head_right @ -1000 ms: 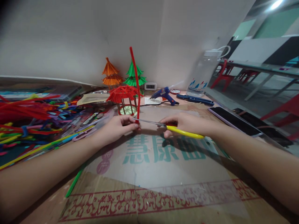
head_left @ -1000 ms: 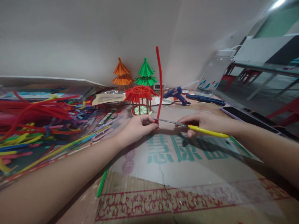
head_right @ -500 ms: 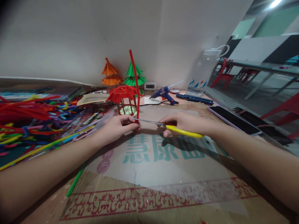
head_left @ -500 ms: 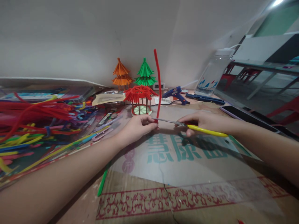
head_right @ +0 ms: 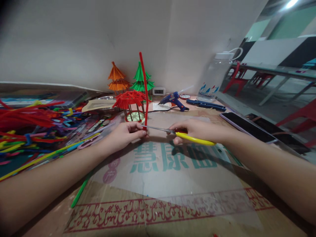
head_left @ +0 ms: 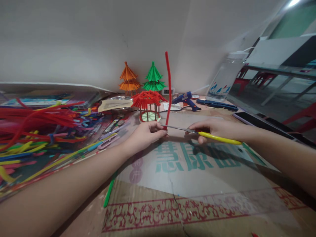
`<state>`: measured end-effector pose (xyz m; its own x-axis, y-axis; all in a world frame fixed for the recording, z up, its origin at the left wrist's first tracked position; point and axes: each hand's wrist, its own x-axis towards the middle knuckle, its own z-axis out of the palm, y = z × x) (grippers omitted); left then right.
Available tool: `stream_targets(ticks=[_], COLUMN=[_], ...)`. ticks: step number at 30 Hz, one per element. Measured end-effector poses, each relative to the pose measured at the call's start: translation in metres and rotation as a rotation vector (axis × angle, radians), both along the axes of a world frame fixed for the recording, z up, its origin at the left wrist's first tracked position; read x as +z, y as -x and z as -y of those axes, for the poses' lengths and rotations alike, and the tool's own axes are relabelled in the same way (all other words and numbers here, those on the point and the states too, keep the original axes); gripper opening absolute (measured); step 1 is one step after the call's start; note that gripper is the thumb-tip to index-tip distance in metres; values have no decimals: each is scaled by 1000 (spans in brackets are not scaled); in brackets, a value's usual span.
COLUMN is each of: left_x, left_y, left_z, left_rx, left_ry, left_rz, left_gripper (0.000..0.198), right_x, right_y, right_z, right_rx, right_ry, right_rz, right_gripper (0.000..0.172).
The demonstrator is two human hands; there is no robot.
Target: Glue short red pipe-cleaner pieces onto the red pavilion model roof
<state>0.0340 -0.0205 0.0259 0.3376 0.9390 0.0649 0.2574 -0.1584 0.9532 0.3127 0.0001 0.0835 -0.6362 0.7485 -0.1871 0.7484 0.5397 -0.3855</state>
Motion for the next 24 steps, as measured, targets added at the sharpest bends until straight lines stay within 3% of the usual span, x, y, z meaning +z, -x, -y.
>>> stream_targets(ticks=[24], left_x=[-3], left_y=[1], left_z=[-1], left_rx=[-9], left_ry=[-10], left_rz=[31], left_gripper=[13], right_x=[0], right_y=[0], right_z=[0], right_rx=[37], right_ry=[29], right_rz=[-5], right_gripper=[47])
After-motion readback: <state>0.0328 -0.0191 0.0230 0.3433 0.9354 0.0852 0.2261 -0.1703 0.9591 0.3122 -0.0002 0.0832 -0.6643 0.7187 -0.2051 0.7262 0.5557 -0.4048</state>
